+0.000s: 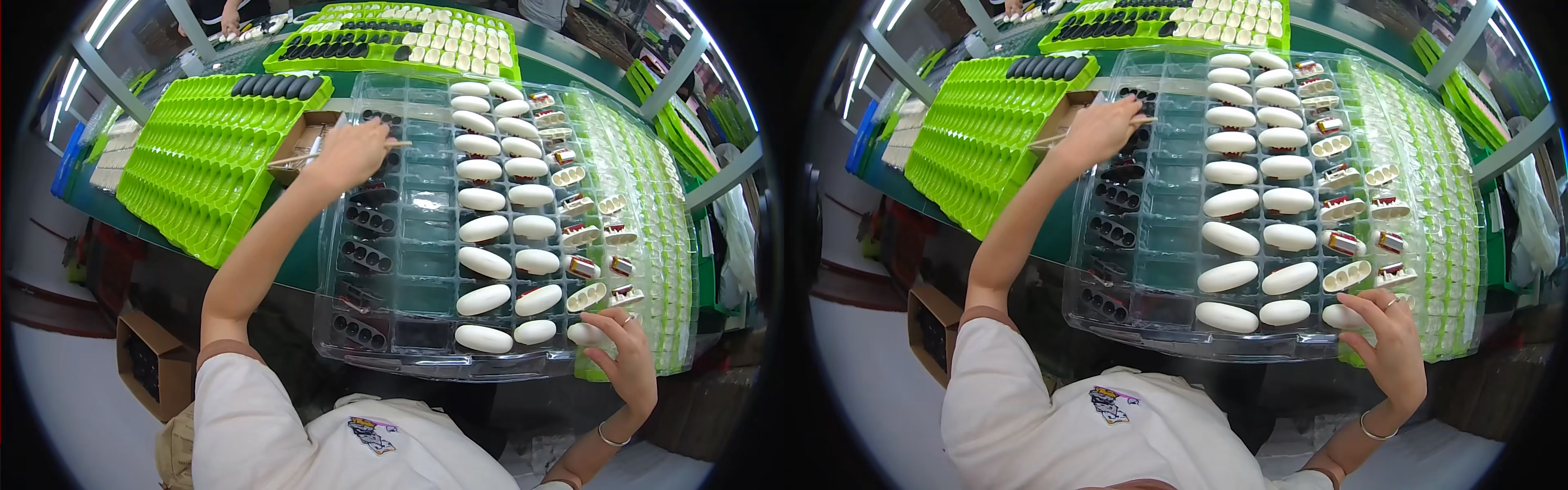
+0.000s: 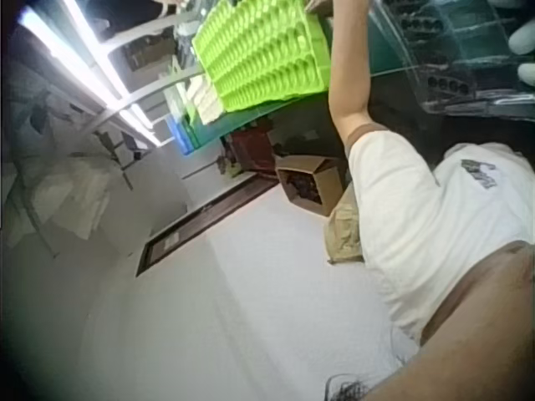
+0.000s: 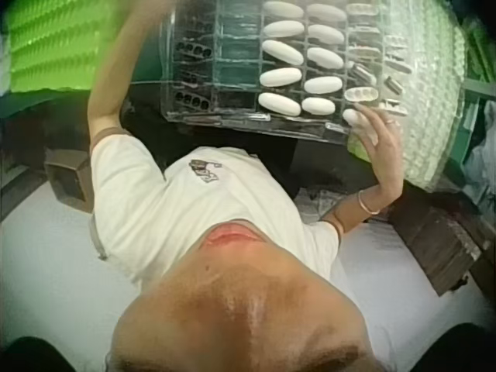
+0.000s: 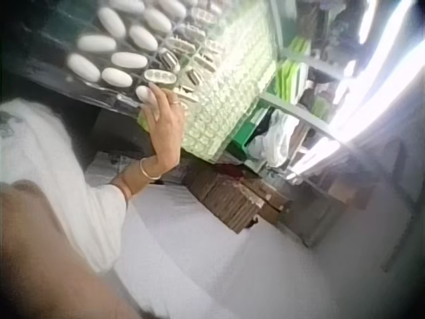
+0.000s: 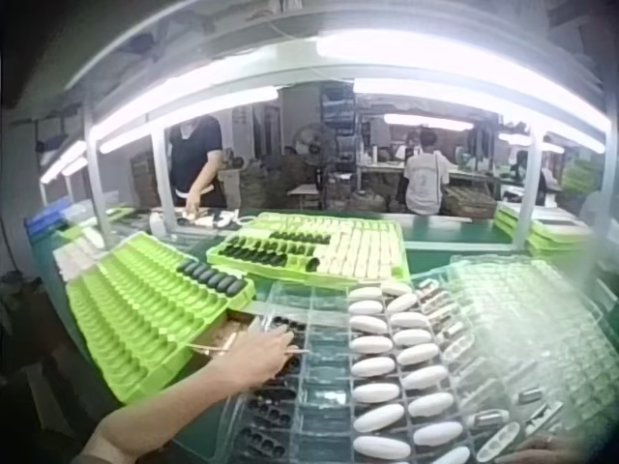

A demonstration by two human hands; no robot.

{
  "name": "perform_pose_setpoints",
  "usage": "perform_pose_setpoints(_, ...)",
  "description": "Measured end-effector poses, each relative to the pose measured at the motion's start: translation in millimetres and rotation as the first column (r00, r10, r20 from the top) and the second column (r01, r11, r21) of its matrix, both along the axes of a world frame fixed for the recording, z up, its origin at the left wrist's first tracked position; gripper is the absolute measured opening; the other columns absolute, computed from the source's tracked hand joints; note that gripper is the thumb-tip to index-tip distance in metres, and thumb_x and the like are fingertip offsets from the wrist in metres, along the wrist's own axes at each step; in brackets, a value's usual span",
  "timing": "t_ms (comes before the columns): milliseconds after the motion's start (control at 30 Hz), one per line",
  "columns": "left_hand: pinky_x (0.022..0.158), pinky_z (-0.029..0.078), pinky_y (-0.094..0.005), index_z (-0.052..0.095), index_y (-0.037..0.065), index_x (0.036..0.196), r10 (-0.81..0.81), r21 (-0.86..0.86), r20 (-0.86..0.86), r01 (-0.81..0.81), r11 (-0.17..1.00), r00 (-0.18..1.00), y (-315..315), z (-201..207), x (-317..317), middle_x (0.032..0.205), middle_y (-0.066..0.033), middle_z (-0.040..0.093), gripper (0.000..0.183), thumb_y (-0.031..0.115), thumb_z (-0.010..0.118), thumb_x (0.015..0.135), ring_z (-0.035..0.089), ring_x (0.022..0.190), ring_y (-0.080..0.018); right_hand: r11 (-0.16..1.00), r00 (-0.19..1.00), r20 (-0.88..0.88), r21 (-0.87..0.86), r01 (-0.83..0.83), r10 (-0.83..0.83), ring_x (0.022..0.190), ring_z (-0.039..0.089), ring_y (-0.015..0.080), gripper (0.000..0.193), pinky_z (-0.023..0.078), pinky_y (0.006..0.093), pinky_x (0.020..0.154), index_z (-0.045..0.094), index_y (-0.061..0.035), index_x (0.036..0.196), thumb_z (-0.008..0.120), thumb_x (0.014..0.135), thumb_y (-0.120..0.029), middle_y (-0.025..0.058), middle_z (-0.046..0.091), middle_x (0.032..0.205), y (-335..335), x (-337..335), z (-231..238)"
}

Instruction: The person assembles small white electronic devices by inserting batteries and using a wooden stick to adjust internal components. They handle the devices one at a time, placing them into clear plastic trays and occasionally moving green trays to access more parts.

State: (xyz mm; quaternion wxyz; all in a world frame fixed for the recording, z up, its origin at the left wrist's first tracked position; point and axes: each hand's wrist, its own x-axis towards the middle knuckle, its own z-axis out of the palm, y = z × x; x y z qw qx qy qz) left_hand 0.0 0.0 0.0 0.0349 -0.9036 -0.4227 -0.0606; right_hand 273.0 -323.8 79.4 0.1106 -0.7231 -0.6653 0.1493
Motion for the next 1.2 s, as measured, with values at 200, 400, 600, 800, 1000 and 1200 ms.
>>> perform_pose_setpoints(200,0.06,0.048,-0.0404,0.048,0.004,0.111,-0.02,0.016,0.078,0.019,1.0,0.997,-79.3,5.3,-26.3,0.115,-0.0145,0.052,0.035,0.028,0.046,0.086,0.06,0.069,-0.0326,1.0,1.0,0.006,0.028,0.011,-0.012,0.085,0.049,0.0266,0.045,0.039,0.0356,0.076,0.057,-0.0091,0.104,0.068,0.061,-0.005,0.0085,0.054,0.094,2.6,-6.4,-3.0)
perform_pose_setpoints(400,0.048,0.046,-0.0359,0.05,0.003,0.11,-0.065,-0.128,0.037,0.069,0.989,0.997,-147.2,24.8,-47.7,0.12,-0.0149,0.047,0.036,0.028,0.049,0.085,0.059,0.055,-0.0288,0.998,1.0,0.001,0.058,0.02,-0.02,0.086,0.049,0.0269,0.046,0.039,0.0358,0.076,0.056,-0.0083,0.104,0.069,0.06,-0.004,0.0091,0.053,0.095,-3.6,-4.8,-5.5)
perform_pose_setpoints(600,0.045,0.045,-0.0305,0.049,0.004,0.113,-0.1,-0.247,-0.02,0.092,0.965,0.995,-194.5,35.5,-68.8,0.122,-0.0129,0.047,0.037,0.027,0.051,0.084,0.059,0.053,-0.0242,0.998,1.0,-0.013,0.06,0.017,-0.016,0.088,0.049,0.0275,0.046,0.039,0.0357,0.076,0.056,-0.0073,0.104,0.068,0.059,-0.004,0.0098,0.053,0.095,-1.6,-5.2,-8.7)
perform_pose_setpoints(800,0.047,0.047,-0.035,0.049,0.002,0.109,-0.19,-0.386,0.105,0.216,0.897,0.976,-189.8,62.5,-82.9,0.12,-0.0148,0.048,0.036,0.028,0.05,0.084,0.06,0.057,-0.0298,0.998,0.999,-0.005,0.06,0.033,-0.033,0.089,0.049,0.0278,0.046,0.039,0.0357,0.077,0.056,-0.0071,0.103,0.069,0.059,-0.004,0.0103,0.053,0.096,-5.5,-4.2,-6.9)
perform_pose_setpoints(1000,0.055,0.048,-0.0323,0.059,0.002,0.086,-0.191,-0.301,0.436,0.343,0.89,0.879,-149.9,72.1,-78.8,0.091,-0.0146,0.06,0.02,0.021,0.054,0.082,0.061,0.067,-0.0287,0.997,0.999,-0.005,0.057,0.051,-0.051,0.089,0.049,0.0278,0.045,0.039,0.0356,0.078,0.057,-0.0074,0.103,0.068,0.06,-0.005,0.0097,0.053,0.096,-7.0,-6.5,-4.1)
perform_pose_setpoints(1200,0.034,0.033,-0.0232,0.062,0.004,0.065,-0.244,0.263,0.951,0.909,0.323,-0.188,-158.4,127.2,-74.4,0.072,-0.0112,0.061,0.038,0.026,0.043,0.089,0.048,0.042,-0.012,0.995,0.996,-0.073,0.084,0.058,-0.052,0.085,0.052,0.0268,0.041,0.039,0.0344,0.077,0.056,-0.0044,0.1,0.064,0.06,0.001,0.01,0.054,0.089,1.1,-6.5,-5.5)
